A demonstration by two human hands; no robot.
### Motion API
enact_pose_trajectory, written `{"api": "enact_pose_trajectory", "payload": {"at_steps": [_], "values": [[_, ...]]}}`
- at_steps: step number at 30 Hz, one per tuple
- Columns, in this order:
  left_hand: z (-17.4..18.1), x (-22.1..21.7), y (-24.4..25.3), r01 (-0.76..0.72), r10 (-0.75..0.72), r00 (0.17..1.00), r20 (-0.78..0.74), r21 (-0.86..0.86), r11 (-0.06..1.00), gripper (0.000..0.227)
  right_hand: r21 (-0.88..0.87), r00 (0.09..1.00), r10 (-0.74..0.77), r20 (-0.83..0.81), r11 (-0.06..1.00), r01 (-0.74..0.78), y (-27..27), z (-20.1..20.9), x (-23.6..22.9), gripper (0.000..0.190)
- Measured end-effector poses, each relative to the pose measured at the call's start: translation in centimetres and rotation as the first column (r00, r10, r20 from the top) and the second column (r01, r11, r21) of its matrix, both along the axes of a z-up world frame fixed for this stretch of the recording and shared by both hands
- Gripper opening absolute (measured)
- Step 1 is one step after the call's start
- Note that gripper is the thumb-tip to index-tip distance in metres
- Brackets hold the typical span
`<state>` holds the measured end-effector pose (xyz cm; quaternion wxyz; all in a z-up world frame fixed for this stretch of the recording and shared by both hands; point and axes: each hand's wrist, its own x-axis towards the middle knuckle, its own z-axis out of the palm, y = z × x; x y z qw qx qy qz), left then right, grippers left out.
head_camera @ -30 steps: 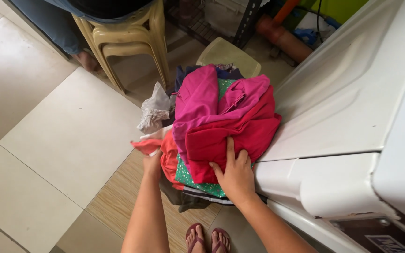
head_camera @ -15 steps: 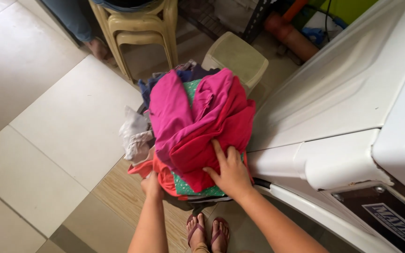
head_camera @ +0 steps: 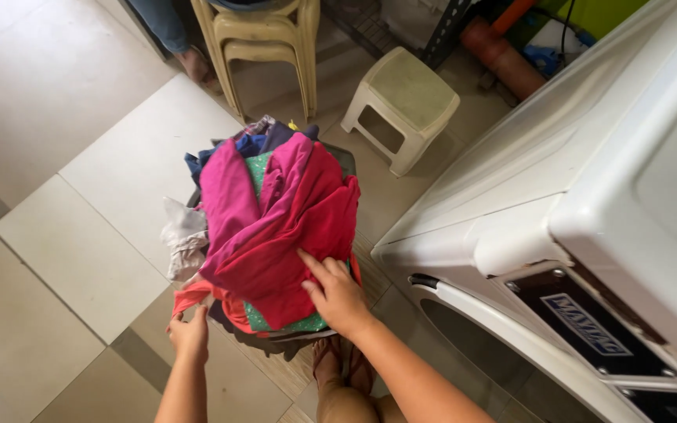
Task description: Folding various items of clothing on top of a washing machine.
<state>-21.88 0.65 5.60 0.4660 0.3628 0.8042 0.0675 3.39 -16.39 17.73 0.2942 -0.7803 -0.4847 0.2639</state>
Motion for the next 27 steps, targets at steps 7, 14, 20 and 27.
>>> {"api": "enact_pose_trajectory", "payload": {"at_steps": [7,14,20,27], "values": [[10.9,3.9,-11.3,0.18,-0.258,0.964,0.067,0.547,0.818,0.056,0.438,0.97,-0.207,0.125,0.889,0.134,0.4,14.4,-1.3,0.038],[24.9,13.6,-16.3,0.155,-0.532,0.77,0.351,0.707,0.691,0.125,0.581,0.952,-0.032,-0.305,0.786,0.213,1.2,36.5,-1.4,0.022],[37.8,19.8,-14.3,0.096,-0.721,0.655,0.228,0.921,0.378,0.086,0.709,0.881,-0.02,-0.473,0.584,0.394,-5.4,50.7,0.3,0.022],[50.4,27.1,-14.7,-0.183,-0.884,0.442,0.152,0.98,0.077,0.029,0.856,0.722,-0.587,-0.366,0.093,0.509,-19.8,51.8,7.0,0.039]]}}
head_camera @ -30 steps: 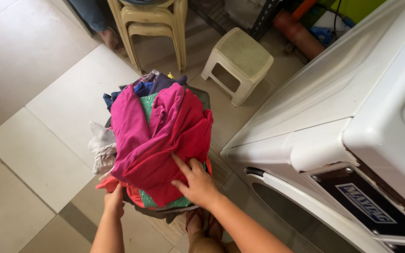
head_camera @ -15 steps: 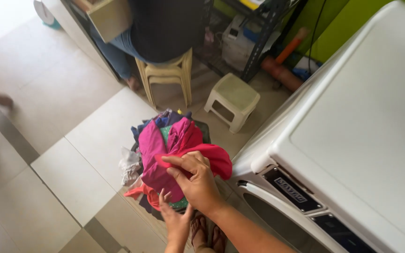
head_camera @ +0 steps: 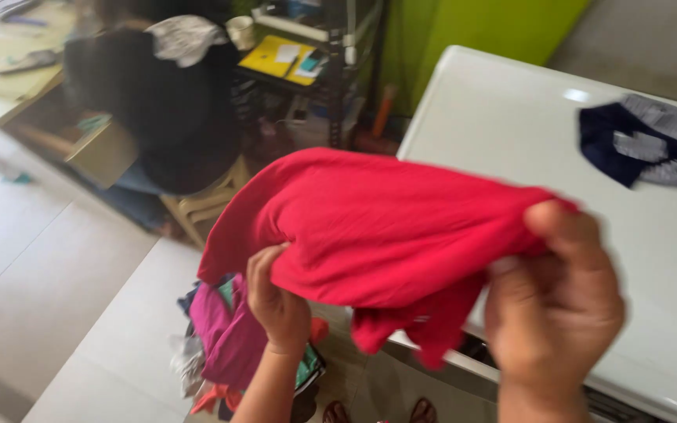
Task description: Folding various items of clothing on top of a washing machine.
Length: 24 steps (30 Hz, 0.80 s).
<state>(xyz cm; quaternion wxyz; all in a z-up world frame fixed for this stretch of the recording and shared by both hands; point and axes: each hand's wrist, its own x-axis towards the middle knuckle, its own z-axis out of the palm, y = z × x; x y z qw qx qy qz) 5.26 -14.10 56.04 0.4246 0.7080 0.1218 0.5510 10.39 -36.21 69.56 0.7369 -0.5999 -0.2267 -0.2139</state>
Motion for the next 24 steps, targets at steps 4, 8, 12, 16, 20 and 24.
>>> {"api": "enact_pose_trajectory", "payload": {"at_steps": [4,8,12,16,20,24], "values": [[5.0,4.5,-3.3,0.108,-0.126,0.983,0.135,0.138,0.985,0.029,-0.062,0.922,-0.311,0.232,0.941,0.333,-9.1,-0.2,4.4,0.059],[8.8,9.3,-7.3,0.292,-0.311,0.945,0.103,0.163,0.942,0.051,-0.386,0.772,-0.542,0.331,0.669,0.635,-18.3,-0.7,6.3,0.05],[12.4,13.3,-12.2,0.323,-0.375,0.921,0.108,0.326,0.888,0.06,-0.33,0.757,-0.641,0.131,0.691,0.643,-26.3,-0.9,9.5,0.034],[14.1,17.2,-14.8,0.62,-0.621,0.782,-0.05,0.16,0.768,0.059,-0.057,0.815,-0.504,-0.286,0.858,0.51,-31.0,0.7,13.9,0.049],[12.1,22.8,-16.1,0.327,-0.273,0.928,-0.255,0.202,0.923,0.048,0.08,0.878,-0.028,-0.479,0.994,0.076,-31.2,0.0,18.8,0.073],[6.9,24.0,-20.1,0.164,-0.078,0.968,-0.24,0.361,0.918,0.025,-0.337,0.897,-0.163,-0.41,0.941,0.017,-31.2,-5.0,21.5,0.067]]}}
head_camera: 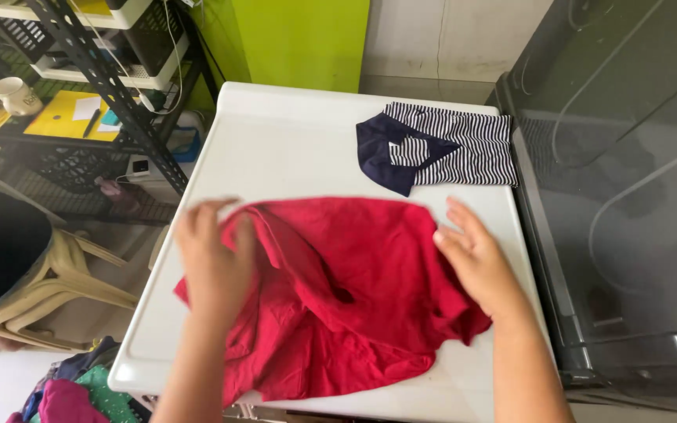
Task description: Folding various items of clothing on top of a washing machine.
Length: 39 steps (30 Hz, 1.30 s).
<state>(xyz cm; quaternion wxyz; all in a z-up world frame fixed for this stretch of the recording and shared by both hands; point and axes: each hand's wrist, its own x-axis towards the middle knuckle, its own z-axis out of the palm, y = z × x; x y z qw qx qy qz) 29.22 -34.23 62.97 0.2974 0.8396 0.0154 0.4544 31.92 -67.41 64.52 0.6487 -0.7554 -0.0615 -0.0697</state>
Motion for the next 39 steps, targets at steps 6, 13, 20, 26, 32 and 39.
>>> {"api": "enact_pose_trajectory", "payload": {"at_steps": [6,13,20,26,32,39], "values": [[-6.7,-2.3,-6.1,0.604,-0.556,0.668,-0.494,-0.076,0.793,0.027,-0.529,0.924,-0.157,-0.35,0.846,-0.057,-2.8,-5.6,-2.6,0.048],[-11.3,-1.0,-7.5,0.68,-0.543,0.713,-0.444,0.244,0.692,0.052,-0.631,0.92,-0.202,-0.337,0.773,-0.061,-4.4,-11.4,-7.0,0.059],[-14.4,-4.5,-12.0,0.72,-0.495,0.669,-0.554,0.317,0.617,0.062,-0.788,0.97,-0.077,-0.23,0.599,-0.139,-3.0,-14.6,-7.4,0.077],[-13.3,-2.5,-10.0,0.775,-0.745,0.556,-0.367,-0.092,0.625,0.014,-0.532,0.897,-0.067,-0.437,0.823,-0.198,-1.2,-9.1,-9.9,0.093],[-2.5,-2.5,-5.4,0.479,-0.798,0.582,-0.158,-0.727,0.493,0.024,-0.673,0.9,-0.316,-0.301,0.738,0.033,-2.4,-12.5,-10.4,0.098],[7.4,-4.6,-2.3,0.579,-0.8,0.582,0.148,-0.766,0.28,0.03,-0.78,0.867,-0.392,0.308,0.417,0.466,-2.9,-16.0,-9.3,0.033]]}}
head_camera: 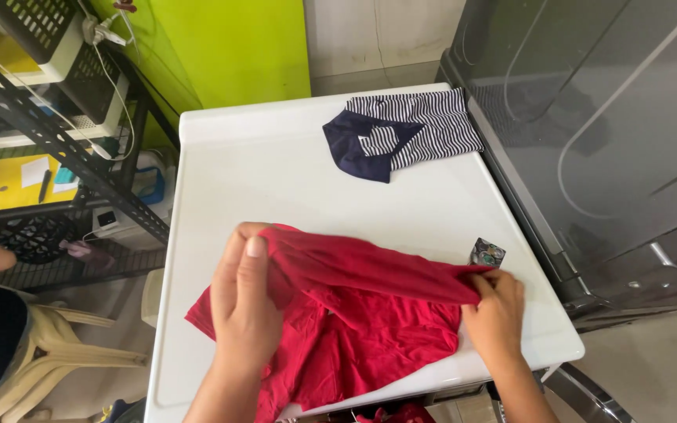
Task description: Folding various items of clothing on top of a washing machine.
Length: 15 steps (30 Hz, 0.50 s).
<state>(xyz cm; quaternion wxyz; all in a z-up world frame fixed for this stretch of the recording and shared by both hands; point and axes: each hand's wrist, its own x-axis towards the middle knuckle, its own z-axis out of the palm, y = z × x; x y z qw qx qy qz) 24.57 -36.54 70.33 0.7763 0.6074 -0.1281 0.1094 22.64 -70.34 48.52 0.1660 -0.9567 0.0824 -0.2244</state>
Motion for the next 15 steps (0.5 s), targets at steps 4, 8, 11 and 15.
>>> {"api": "enact_pose_trajectory", "payload": {"at_steps": [4,8,11,15], "values": [[0.3,-0.2,0.7,-0.116,0.105,0.987,0.122,0.089,0.989,0.03,-0.007,0.969,-0.185,0.166,0.982,0.189,-0.7,2.8,0.0,0.043],[-0.1,-0.5,1.2,-0.169,0.09,0.957,0.277,0.274,0.947,0.031,0.124,0.964,-0.243,0.106,0.965,0.23,-4.1,4.5,0.5,0.069],[1.2,-1.7,1.0,-0.011,-0.095,0.956,0.278,0.358,0.934,0.031,0.794,0.981,-0.182,0.063,0.604,0.061,-2.2,10.9,1.3,0.035],[2.9,-3.7,2.2,0.093,-0.203,0.958,0.204,0.45,0.888,0.036,0.988,0.949,-0.313,-0.029,0.133,0.074,0.5,18.8,3.4,0.034]]}}
